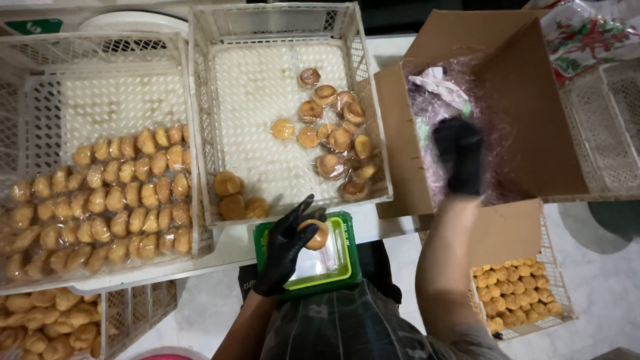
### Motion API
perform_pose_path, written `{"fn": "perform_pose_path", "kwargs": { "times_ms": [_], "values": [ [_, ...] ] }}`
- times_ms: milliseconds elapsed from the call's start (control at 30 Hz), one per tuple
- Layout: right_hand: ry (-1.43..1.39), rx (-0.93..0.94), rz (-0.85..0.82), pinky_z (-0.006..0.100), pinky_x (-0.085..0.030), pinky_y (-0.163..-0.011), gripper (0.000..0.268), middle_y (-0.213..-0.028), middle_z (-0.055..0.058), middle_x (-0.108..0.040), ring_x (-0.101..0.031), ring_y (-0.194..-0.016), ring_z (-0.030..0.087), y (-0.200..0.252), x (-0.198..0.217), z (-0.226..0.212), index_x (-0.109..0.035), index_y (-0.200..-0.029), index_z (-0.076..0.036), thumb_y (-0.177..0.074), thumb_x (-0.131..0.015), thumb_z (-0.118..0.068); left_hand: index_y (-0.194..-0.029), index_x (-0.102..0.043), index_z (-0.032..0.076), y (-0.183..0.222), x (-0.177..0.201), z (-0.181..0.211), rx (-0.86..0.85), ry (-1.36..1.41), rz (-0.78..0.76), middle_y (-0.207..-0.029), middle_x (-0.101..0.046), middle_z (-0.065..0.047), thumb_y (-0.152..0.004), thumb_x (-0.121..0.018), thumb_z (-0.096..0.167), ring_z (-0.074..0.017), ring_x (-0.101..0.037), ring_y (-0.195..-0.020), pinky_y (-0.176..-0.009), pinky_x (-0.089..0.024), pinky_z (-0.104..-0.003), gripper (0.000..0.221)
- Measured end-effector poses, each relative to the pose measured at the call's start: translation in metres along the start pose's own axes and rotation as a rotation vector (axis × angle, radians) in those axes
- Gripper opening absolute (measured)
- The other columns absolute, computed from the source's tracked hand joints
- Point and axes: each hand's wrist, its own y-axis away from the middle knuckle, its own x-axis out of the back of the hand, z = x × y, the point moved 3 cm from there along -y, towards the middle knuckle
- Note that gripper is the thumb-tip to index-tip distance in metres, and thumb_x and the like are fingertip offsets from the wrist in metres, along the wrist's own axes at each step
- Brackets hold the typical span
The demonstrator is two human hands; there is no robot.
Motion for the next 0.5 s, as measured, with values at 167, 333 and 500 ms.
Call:
{"fn": "perform_pose_path", "kwargs": {
  "times_ms": [167, 333, 500],
  "values": [
    [-1.696, -0.376, -0.002, 0.035, -0.055, -0.081, 0.02, -0.099, 0.012, -0.076, -0.069, -0.088, 0.024, -0.042, -0.218, -0.058, -0.078, -0.105, -0.004, -0.088, -0.068, -0.004, -0.148, -0.052, 0.003, -0.002, 0.008, 0.006, -0.083, -0.206, -0.14, -0.137, -0.069, -0.013, -0.094, -0.066, 0.021, -0.0203, -0.07, -0.115, -0.101, -0.054, -0.033, 0.059],
    [-2.61, -1.426, -0.338, 0.029, -0.058, -0.064, 0.023, -0.109, 0.016, -0.077, -0.074, -0.078, 0.025, -0.041, -0.139, -0.016, -0.068, -0.117, -0.006, -0.095, -0.061, -0.002, -0.15, -0.05, 0.001, -0.011, 0.019, -0.004, -0.069, -0.013, -0.086, -0.138, -0.067, -0.021, -0.095, -0.065, 0.011, -0.0222, -0.066, -0.123, -0.104, -0.052, -0.032, 0.058],
    [-2.72, -0.612, -0.297, 0.034, -0.052, -0.077, 0.033, -0.089, 0.02, -0.069, -0.063, -0.082, 0.02, -0.033, 0.013, 0.037, -0.075, -0.105, 0.004, -0.113, -0.052, -0.019, -0.138, -0.065, -0.005, -0.009, -0.001, 0.032, 0.182, 0.271, 0.258, -0.103, -0.073, -0.01, -0.098, -0.054, 0.007, -0.0096, -0.06, -0.073, -0.072, -0.052, -0.019, 0.043]
  ]
}}
